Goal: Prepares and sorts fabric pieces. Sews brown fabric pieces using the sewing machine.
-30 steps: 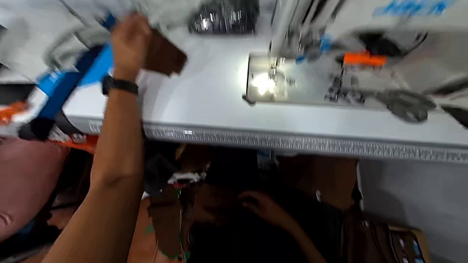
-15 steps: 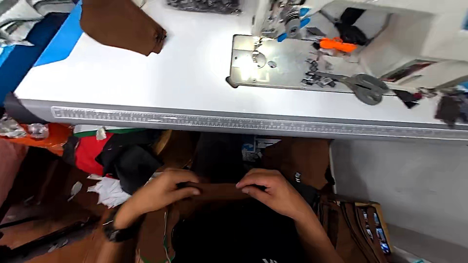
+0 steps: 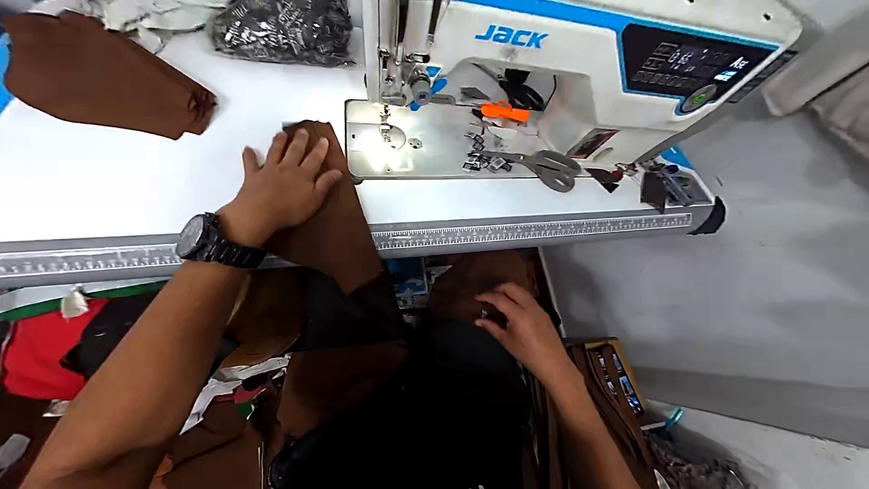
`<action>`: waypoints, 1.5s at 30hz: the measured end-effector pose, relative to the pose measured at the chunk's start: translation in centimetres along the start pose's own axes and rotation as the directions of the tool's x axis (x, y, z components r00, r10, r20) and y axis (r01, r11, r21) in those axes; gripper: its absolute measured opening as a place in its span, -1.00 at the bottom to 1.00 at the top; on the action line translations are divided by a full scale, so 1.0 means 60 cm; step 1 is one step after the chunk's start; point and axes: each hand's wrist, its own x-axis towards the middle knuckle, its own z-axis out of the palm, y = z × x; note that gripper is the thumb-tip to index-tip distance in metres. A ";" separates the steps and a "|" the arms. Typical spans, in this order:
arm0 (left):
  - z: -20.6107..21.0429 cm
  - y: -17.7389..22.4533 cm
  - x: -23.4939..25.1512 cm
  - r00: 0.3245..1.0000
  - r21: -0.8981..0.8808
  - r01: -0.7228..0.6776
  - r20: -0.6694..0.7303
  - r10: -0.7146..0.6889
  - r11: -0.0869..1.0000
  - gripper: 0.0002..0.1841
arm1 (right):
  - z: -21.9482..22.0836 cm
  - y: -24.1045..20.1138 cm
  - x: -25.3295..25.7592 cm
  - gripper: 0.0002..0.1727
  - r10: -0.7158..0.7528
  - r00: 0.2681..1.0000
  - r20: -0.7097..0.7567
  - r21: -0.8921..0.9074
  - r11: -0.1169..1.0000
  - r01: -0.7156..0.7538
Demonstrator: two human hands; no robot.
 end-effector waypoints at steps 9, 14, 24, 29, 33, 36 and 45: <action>0.015 -0.007 -0.001 1.000 -0.026 0.003 0.022 -0.003 1.000 -0.09 | -0.046 0.089 -0.024 -0.80 -0.118 0.980 0.159 0.182 0.979 0.088; 0.019 -0.009 0.000 1.000 -0.033 0.025 0.008 -0.025 0.999 -0.09 | -0.050 0.093 -0.007 -0.85 -0.015 0.994 0.108 0.137 0.991 0.000; 0.021 -0.010 0.001 0.999 -0.029 0.041 0.017 -0.041 0.999 -0.11 | -0.023 0.088 -0.031 -0.78 -0.218 0.971 0.102 0.007 0.976 0.219; 0.021 -0.011 0.003 0.999 -0.028 0.039 0.011 -0.039 0.999 -0.10 | -0.034 0.095 -0.023 -0.81 -0.222 0.967 0.127 0.048 0.975 0.217; 0.021 -0.010 0.002 0.999 -0.045 0.039 0.006 -0.038 0.998 -0.11 | -0.036 0.087 -0.017 -0.83 -0.249 0.962 0.109 -0.018 0.967 0.252; 0.018 -0.009 0.001 0.999 -0.036 0.047 0.021 -0.046 0.998 -0.10 | -0.033 0.071 -0.019 -0.83 -0.301 0.950 0.080 -0.122 0.943 0.309; 0.019 -0.007 0.001 0.998 -0.032 0.054 0.025 -0.053 0.998 -0.11 | -0.009 0.063 -0.027 -0.74 -0.220 0.968 0.120 -0.221 0.945 0.243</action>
